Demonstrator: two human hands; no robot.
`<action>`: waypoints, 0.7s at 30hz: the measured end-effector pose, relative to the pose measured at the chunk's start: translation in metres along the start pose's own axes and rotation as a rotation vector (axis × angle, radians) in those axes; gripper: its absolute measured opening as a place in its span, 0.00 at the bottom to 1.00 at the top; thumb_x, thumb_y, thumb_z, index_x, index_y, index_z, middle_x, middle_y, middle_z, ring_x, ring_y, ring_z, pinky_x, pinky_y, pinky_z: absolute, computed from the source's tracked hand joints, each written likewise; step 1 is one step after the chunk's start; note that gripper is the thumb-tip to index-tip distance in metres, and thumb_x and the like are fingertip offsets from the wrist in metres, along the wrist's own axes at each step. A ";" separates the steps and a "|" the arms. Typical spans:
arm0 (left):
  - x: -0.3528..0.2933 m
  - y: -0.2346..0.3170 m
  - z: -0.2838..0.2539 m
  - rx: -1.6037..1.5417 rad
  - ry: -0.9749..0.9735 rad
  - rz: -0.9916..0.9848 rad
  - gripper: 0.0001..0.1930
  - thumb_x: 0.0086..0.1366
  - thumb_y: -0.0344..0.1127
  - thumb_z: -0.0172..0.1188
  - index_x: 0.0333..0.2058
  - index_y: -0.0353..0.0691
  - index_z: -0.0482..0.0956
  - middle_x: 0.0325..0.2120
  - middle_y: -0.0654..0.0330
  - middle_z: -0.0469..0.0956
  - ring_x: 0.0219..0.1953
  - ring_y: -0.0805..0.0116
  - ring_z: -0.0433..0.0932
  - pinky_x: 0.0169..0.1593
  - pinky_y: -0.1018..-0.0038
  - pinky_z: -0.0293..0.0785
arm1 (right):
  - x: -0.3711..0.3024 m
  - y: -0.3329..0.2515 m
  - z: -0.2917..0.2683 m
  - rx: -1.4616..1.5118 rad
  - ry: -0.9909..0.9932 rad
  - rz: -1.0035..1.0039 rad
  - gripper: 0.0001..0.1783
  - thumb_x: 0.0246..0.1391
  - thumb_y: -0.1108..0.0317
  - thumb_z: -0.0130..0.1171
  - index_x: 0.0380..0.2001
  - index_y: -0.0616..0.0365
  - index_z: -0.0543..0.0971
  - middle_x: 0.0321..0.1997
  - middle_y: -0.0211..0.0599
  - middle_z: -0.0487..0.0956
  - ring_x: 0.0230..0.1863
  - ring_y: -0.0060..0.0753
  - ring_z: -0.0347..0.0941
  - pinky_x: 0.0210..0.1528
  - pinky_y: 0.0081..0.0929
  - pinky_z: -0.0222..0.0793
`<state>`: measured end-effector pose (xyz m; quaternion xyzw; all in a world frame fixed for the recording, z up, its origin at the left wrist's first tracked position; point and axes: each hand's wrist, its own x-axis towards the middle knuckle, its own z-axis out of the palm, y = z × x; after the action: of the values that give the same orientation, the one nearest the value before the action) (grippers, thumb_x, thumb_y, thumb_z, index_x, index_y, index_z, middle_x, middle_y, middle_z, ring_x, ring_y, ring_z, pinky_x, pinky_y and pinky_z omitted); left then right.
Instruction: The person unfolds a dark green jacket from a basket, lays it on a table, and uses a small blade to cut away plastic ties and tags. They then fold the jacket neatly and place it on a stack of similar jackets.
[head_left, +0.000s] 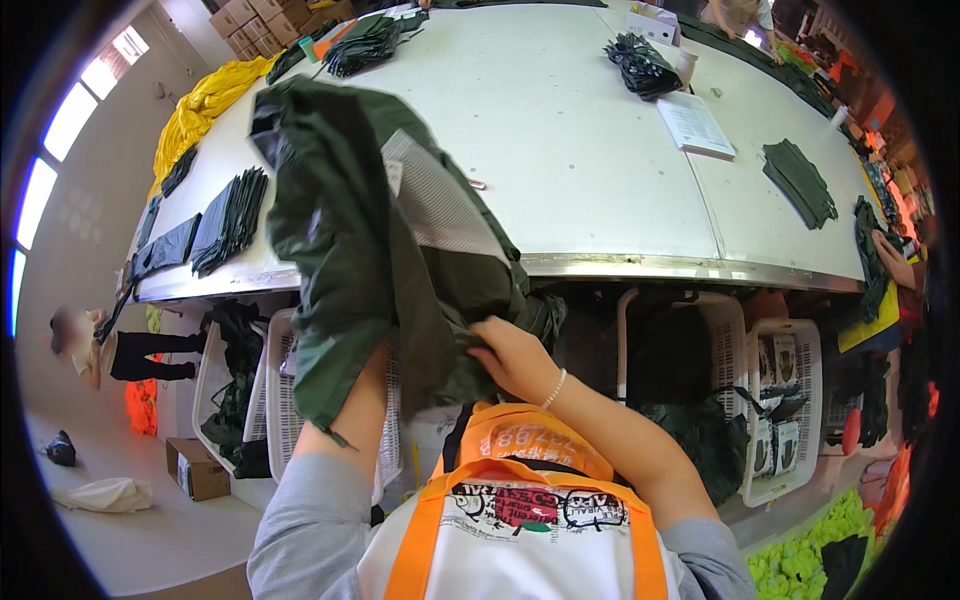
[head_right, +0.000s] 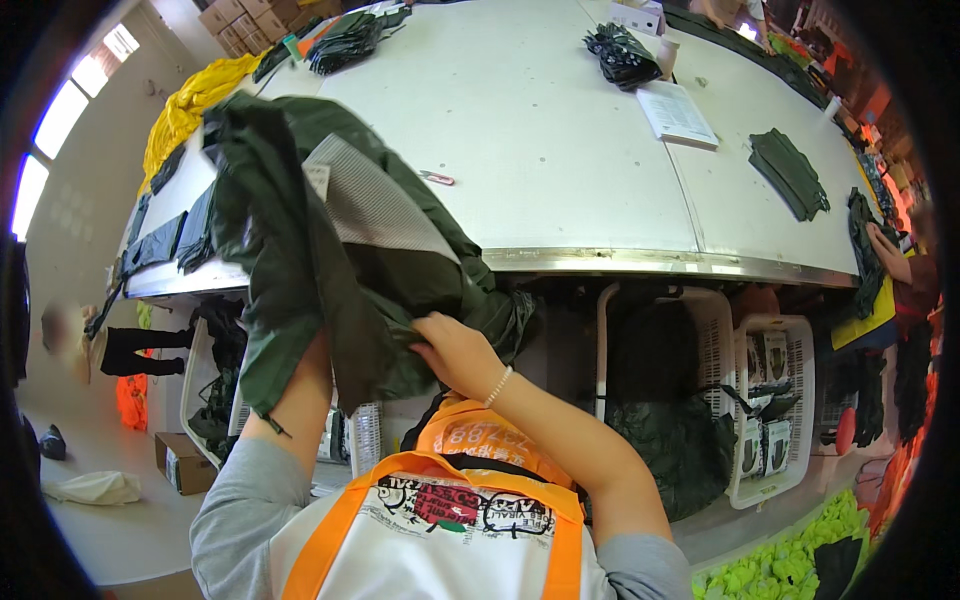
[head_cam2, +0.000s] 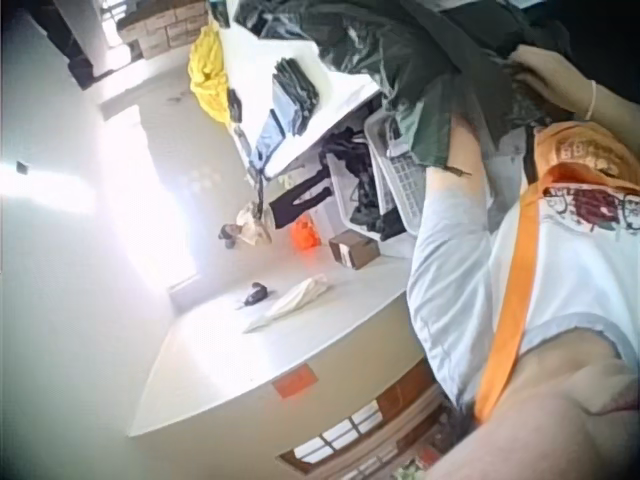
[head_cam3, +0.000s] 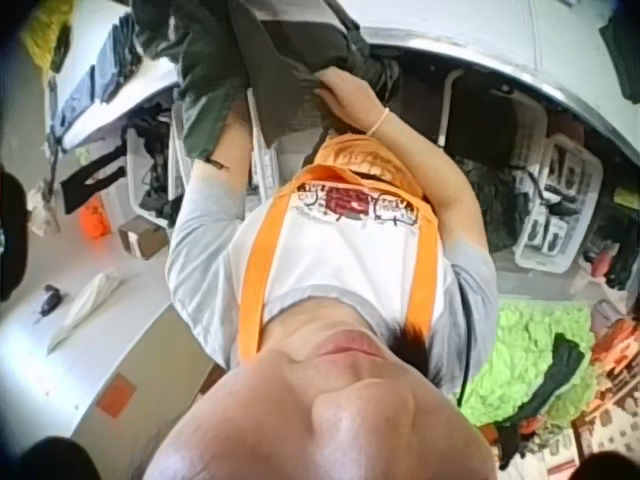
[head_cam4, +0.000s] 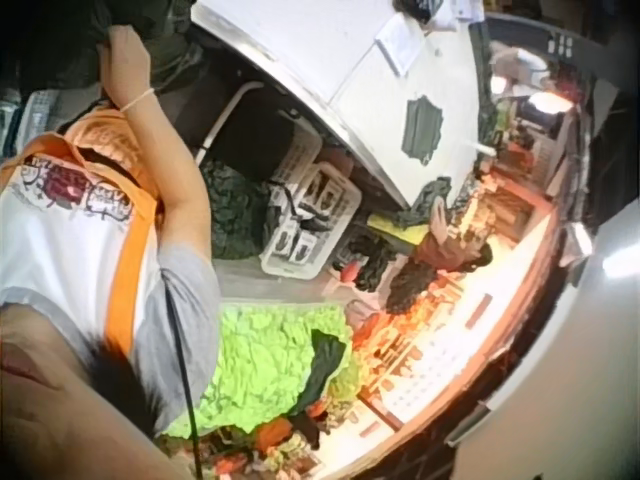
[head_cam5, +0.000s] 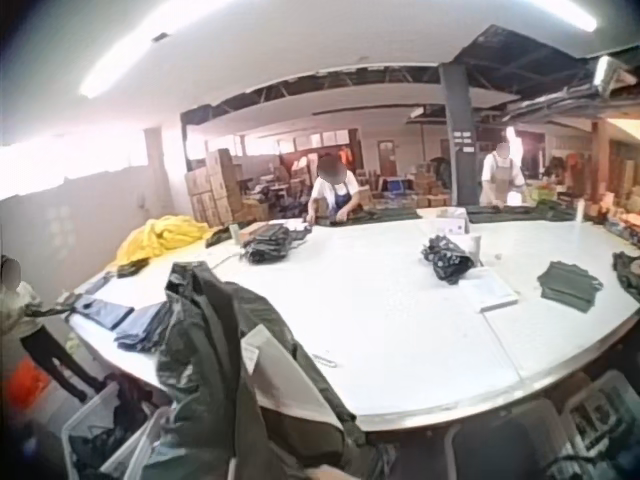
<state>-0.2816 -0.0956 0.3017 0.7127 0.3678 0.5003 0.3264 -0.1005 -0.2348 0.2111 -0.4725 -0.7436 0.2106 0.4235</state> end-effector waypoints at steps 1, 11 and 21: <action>-0.003 0.011 -0.031 0.078 0.039 0.011 0.12 0.61 0.38 0.56 0.38 0.35 0.75 0.31 0.56 0.77 0.35 0.60 0.78 0.41 0.66 0.75 | -0.002 -0.007 0.011 0.060 0.021 0.054 0.16 0.48 0.72 0.60 0.42 0.56 0.74 0.40 0.43 0.76 0.39 0.46 0.75 0.38 0.35 0.72; -0.017 -0.003 -0.166 0.435 0.299 0.079 0.09 0.59 0.36 0.57 0.34 0.36 0.75 0.28 0.57 0.77 0.32 0.60 0.78 0.38 0.66 0.75 | 0.003 -0.002 -0.228 -0.991 0.436 -0.347 0.12 0.62 0.69 0.46 0.37 0.68 0.76 0.32 0.47 0.78 0.31 0.48 0.76 0.33 0.35 0.73; 0.098 -0.046 -0.215 0.787 0.448 0.356 0.07 0.57 0.35 0.58 0.31 0.37 0.76 0.25 0.58 0.77 0.30 0.61 0.78 0.36 0.67 0.75 | 0.126 0.009 -0.252 -0.957 0.355 -0.508 0.10 0.55 0.76 0.53 0.40 0.69 0.72 0.34 0.52 0.76 0.31 0.49 0.75 0.36 0.37 0.73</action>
<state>-0.4731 0.0328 0.3712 0.7087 0.4627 0.5124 -0.1454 0.0880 -0.1414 0.3982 -0.4463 -0.7638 -0.3408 0.3182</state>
